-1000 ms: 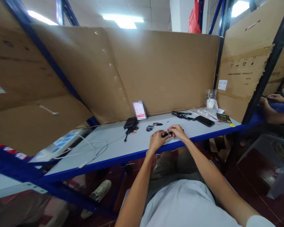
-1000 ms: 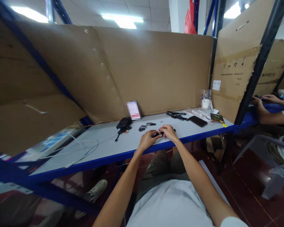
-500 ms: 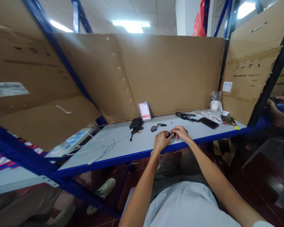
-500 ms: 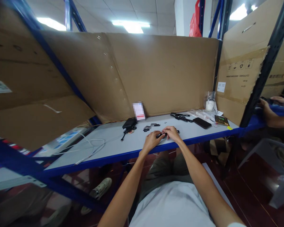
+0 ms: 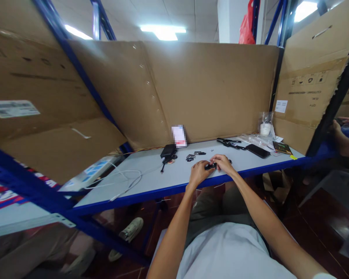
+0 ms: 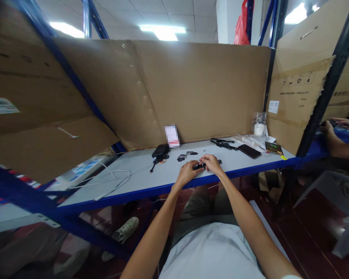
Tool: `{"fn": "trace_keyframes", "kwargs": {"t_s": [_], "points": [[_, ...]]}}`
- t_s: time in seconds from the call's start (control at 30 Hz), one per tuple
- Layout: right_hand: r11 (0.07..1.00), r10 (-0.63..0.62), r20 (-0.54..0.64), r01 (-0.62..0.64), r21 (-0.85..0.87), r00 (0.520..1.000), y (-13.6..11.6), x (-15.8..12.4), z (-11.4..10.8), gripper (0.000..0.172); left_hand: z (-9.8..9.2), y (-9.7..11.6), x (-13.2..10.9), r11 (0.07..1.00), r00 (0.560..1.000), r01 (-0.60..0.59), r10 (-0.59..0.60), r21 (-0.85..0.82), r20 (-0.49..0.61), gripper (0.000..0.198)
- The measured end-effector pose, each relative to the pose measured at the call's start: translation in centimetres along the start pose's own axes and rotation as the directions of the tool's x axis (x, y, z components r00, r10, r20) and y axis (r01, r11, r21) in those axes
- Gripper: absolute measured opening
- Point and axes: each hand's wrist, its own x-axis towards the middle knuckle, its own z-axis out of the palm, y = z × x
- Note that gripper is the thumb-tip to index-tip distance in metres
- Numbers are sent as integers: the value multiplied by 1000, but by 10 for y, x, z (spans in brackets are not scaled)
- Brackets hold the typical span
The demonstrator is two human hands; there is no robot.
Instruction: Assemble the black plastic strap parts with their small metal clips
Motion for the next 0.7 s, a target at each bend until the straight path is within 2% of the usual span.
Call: {"fn": "trace_keyframes", "kwargs": {"t_s": [0.3,0.57,0.7], "points": [[999,-7,-69,4,-43,998,2,-2,0,15,3,-2,0,1000,999,-22,21,-16,-29,34],[1000,-4,-149,2,-14,989,10,3,-4,20,1,-1,-1,999,999,-35,34,-16,-28,33],[1000,-12,-135,12,5,991,9,1,-6,23,2,-3,0,999,999,-38,37,-9,-19,33]]}}
